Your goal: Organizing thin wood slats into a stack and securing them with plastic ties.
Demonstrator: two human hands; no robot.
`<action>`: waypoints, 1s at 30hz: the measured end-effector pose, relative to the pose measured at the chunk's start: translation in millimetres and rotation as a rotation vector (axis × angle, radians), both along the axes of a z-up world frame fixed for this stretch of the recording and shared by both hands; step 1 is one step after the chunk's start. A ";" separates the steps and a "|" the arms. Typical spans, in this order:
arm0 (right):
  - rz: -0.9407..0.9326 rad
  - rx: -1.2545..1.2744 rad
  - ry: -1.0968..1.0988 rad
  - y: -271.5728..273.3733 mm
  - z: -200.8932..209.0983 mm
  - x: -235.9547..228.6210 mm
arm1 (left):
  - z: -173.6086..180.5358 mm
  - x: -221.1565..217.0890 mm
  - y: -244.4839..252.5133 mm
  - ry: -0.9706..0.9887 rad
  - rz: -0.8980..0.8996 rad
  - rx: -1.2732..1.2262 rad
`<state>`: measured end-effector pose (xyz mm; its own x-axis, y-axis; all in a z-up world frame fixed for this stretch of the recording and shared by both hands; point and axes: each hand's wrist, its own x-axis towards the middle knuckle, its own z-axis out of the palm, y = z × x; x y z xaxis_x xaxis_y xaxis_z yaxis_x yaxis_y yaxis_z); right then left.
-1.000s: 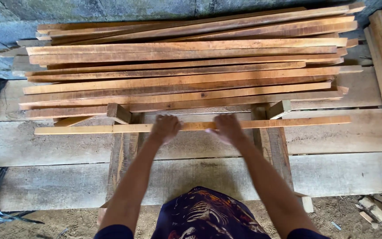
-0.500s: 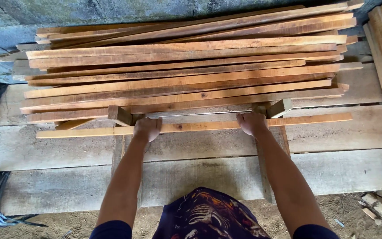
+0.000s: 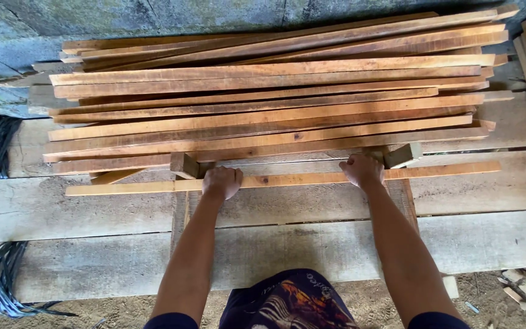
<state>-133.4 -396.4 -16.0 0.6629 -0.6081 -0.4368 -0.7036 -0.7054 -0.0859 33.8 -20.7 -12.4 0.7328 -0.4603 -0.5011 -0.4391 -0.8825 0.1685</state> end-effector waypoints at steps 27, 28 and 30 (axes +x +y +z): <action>-0.161 -0.030 -0.079 -3.4 -13.1 11.0 | -100.2 1.4 2.8 -0.703 -0.042 -0.403; -0.164 -0.034 -0.091 -10.1 -18.7 12.2 | -87.9 3.1 2.5 -0.714 -0.045 -0.408; -0.029 0.001 -0.114 -18.1 -33.3 17.1 | -63.8 6.4 8.8 -0.412 0.017 -0.654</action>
<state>-116.3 -414.5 -49.3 0.6904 -0.6272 -0.3606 -0.7094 -0.6847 -0.1673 40.2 -11.9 -76.2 0.8107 -0.5559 0.1838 -0.5670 -0.6671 0.4833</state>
